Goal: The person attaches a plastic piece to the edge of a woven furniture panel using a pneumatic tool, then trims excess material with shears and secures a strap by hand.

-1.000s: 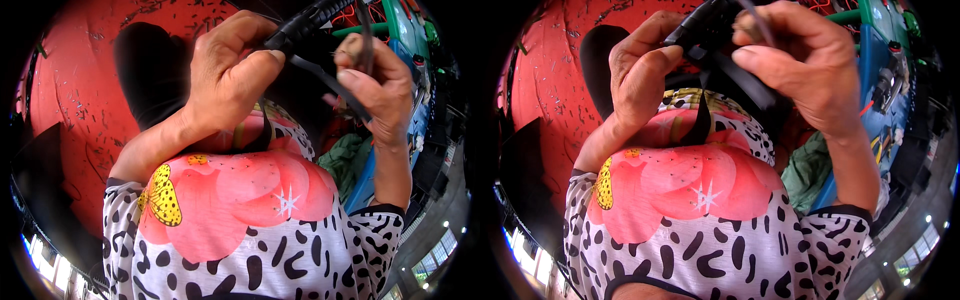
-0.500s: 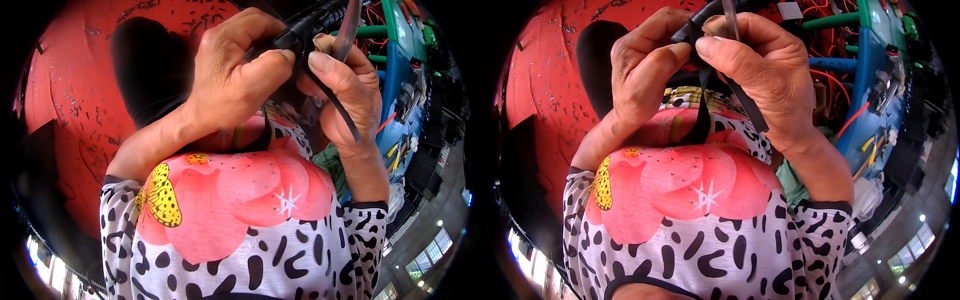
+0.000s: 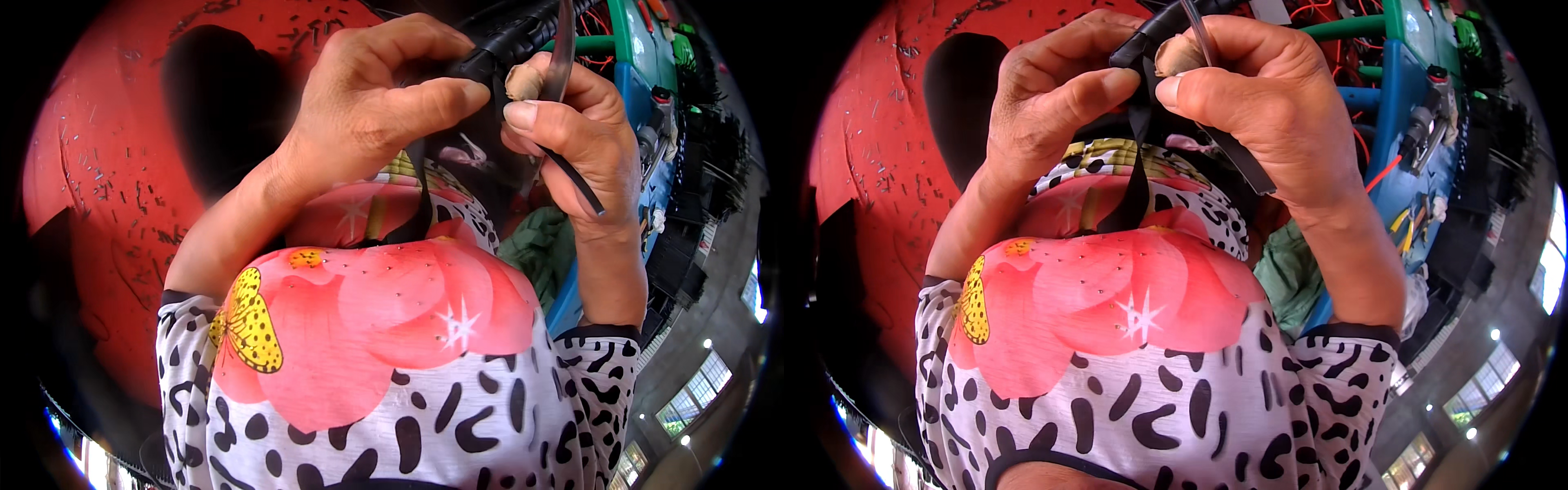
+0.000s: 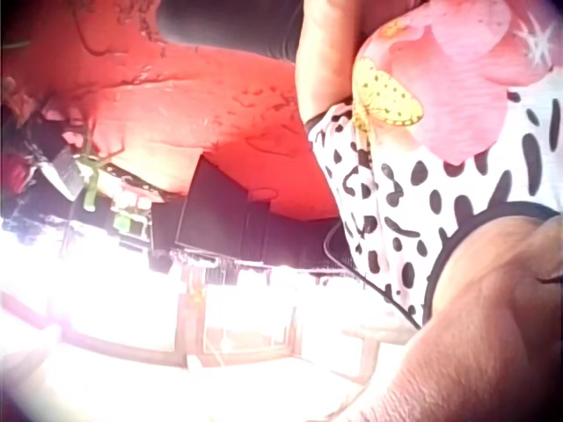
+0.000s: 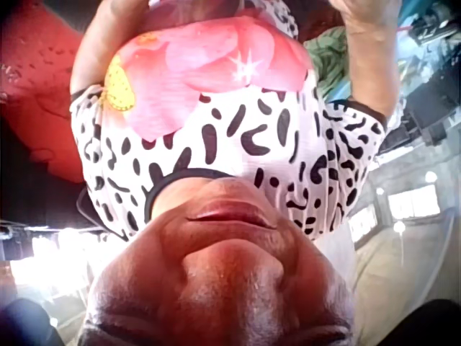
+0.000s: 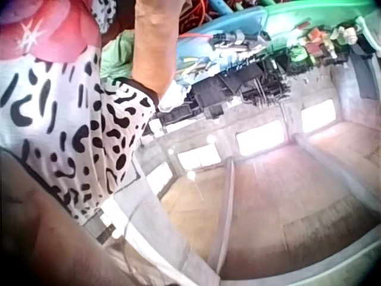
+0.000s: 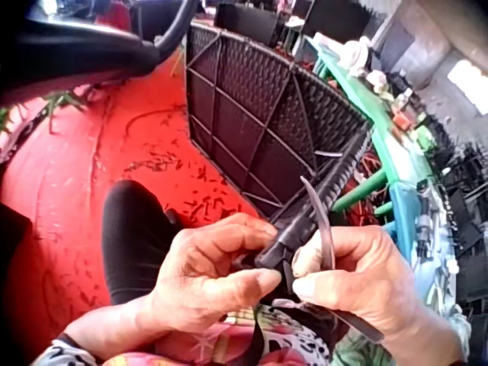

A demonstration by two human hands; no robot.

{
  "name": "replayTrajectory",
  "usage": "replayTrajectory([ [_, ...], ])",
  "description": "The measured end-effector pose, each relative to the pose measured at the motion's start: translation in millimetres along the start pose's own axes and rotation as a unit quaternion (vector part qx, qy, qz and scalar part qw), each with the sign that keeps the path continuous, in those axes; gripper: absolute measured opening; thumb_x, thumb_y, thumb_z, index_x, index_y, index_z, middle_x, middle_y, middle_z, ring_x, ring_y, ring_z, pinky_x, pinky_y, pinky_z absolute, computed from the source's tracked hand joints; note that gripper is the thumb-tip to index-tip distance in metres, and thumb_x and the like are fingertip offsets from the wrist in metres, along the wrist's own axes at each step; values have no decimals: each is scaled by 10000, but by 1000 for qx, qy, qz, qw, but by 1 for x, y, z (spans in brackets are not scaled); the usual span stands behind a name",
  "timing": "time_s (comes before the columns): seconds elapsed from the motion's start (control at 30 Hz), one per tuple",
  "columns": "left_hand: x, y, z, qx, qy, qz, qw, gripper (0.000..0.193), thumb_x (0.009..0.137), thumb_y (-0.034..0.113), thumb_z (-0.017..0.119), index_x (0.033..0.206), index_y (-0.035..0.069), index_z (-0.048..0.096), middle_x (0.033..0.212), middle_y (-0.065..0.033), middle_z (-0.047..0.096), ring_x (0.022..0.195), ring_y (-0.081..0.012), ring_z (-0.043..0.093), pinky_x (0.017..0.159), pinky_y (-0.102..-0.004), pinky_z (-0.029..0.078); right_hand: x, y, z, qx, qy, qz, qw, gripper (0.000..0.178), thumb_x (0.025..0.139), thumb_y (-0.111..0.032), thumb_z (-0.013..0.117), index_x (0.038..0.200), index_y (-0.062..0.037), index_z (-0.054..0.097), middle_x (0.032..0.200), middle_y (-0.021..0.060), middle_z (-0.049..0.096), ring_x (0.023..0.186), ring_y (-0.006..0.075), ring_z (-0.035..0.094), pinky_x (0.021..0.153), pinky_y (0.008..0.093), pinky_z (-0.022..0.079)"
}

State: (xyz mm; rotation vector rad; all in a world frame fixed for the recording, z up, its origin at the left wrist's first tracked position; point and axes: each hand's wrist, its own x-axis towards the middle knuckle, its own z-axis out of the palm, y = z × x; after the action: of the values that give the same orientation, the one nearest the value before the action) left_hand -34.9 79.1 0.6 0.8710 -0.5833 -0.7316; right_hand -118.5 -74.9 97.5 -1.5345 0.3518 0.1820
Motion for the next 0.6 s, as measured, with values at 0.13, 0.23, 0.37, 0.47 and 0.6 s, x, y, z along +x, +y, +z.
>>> replayTrajectory([
  [0.13,6,-1,-7,8,-34,16,999,295,811,60,683,1038,-104,591,1039,-115,558,968,-156,539,830,-261,413,-6,-6,-5,-72,39,10,997,132,774,-66,637,881,4,608,703,-16,494,577,46,418,545,196,329],
  [0.23,8,3,-11,97,-82,65,990,311,816,84,701,1043,-100,593,1031,-135,570,967,-183,555,824,-273,429,-12,-10,0,-148,77,-12,986,172,803,-86,653,944,6,621,737,-28,530,616,27,441,559,181,340],
  [0.37,6,-1,7,17,6,45,999,231,800,121,708,943,-45,637,820,-67,605,720,-106,591,626,-235,467,-16,4,13,-199,157,-95,963,192,851,-103,665,1002,9,625,789,-41,564,677,3,462,591,148,351],
  [0.47,8,-1,6,60,-7,53,997,274,813,133,728,991,-52,632,862,-38,599,760,-70,579,648,-209,465,-19,7,0,-174,166,-88,967,173,858,-92,667,996,3,621,794,-51,554,672,1,452,594,138,349],
  [0.6,9,0,0,144,-18,92,985,297,808,146,732,1002,-53,627,855,-34,599,759,-72,579,647,-214,464,-10,-1,19,-176,102,-164,965,189,844,-65,680,998,2,592,776,-36,553,642,18,464,574,155,372],
])
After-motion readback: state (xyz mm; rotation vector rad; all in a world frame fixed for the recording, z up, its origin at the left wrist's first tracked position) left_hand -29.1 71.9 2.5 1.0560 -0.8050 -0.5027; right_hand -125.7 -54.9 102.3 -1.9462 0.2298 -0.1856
